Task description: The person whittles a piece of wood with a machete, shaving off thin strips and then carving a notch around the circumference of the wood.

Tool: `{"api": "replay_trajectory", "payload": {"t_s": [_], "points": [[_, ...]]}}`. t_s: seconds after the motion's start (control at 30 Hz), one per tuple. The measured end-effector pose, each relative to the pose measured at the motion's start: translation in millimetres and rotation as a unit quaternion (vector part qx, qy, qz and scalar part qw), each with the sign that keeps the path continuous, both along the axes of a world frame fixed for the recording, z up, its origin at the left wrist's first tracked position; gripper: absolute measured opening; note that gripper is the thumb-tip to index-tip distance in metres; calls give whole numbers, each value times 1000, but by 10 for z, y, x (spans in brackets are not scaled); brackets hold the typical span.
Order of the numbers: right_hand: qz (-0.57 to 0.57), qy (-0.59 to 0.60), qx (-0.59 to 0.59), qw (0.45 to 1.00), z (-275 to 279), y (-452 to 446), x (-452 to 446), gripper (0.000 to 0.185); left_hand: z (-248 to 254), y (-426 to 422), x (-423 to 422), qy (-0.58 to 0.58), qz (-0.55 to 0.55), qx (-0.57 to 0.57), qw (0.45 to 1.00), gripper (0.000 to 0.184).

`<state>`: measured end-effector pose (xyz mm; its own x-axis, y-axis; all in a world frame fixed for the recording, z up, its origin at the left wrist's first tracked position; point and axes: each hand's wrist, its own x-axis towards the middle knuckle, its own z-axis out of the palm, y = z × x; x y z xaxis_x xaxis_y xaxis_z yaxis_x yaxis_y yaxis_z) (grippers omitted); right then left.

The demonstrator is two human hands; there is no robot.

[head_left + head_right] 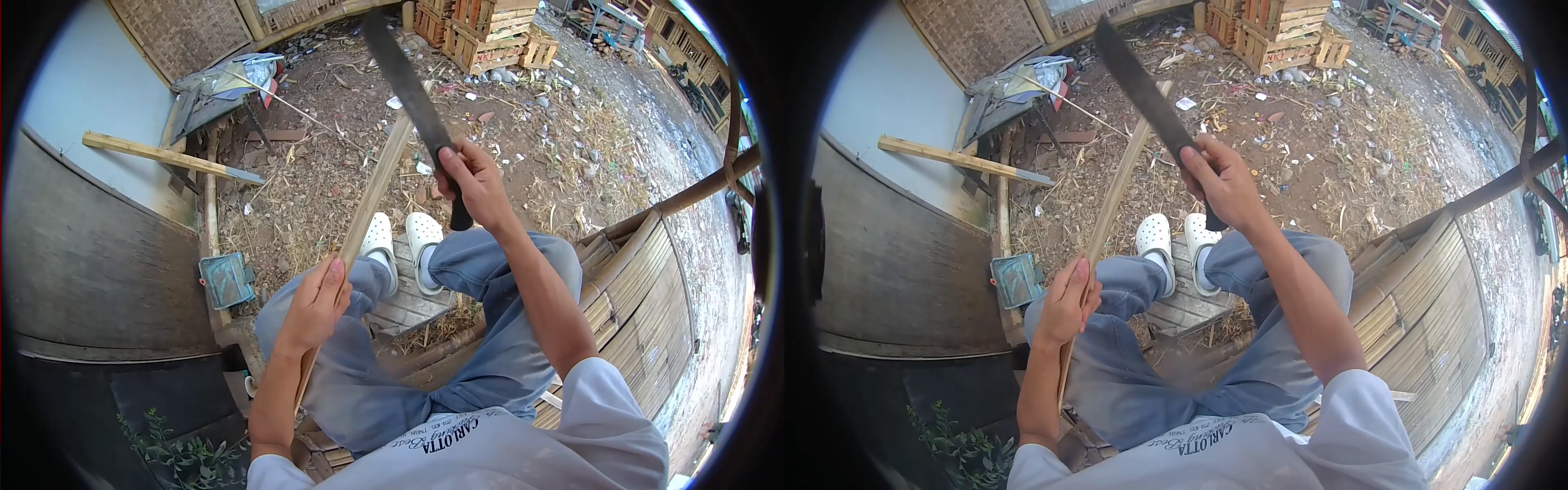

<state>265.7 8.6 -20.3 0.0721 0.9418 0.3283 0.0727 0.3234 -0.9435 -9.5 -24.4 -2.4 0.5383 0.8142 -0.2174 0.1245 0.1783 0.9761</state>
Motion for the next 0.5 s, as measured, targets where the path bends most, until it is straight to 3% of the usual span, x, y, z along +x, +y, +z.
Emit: {"api": "replay_trajectory", "payload": {"t_s": [0.03, 0.07, 0.1, 0.17, 0.23, 0.3, 0.33, 0.37, 0.43, 0.47, 0.5], "points": [[60, -52, -15, 997, 30, -38, 23, 21, -23, 4, -10, -9, -7, -6, 1000, 31], [77, -177, 49, 980, 73, -76, 56, 20, -36, 8, -21, -16, -14, -14, 1000, 31], [78, -177, 49, 980, 86, -58, 40, 20, -23, 9, -4, -15, -13, -14, 1000, 31], [-84, 53, 14, 995, 92, 3, 12, 27, 14, -17, 49, -20, -13, 7, 1000, 37], [-108, 110, 13, 988, 89, 17, 51, 28, 28, -24, 1, -24, -15, -15, 999, 37], [24, -88, 10, 996, 51, -94, 34, 26, 34, -2, 7, -30, -20, -30, 999, 37], [56, -219, 50, 973, 134, -165, 30, 24, 28, 5, 10, -26, -20, -31, 999, 37], [58, -218, 51, 973, 133, -148, 19, 24, 18, 0, 8, -22, -19, -33, 999, 37], [-83, -4, -34, 996, 113, -98, -19, 24, 26, -15, 19, -16, -20, -31, 999, 37], [-106, 86, -8, 991, 139, -24, 11, 22, 29, -27, 22, -13, -24, -26, 999, 37], [-106, 84, -7, 991, 146, -44, 22, 22, 25, -27, 17, -14, -24, -25, 999, 37]]}}
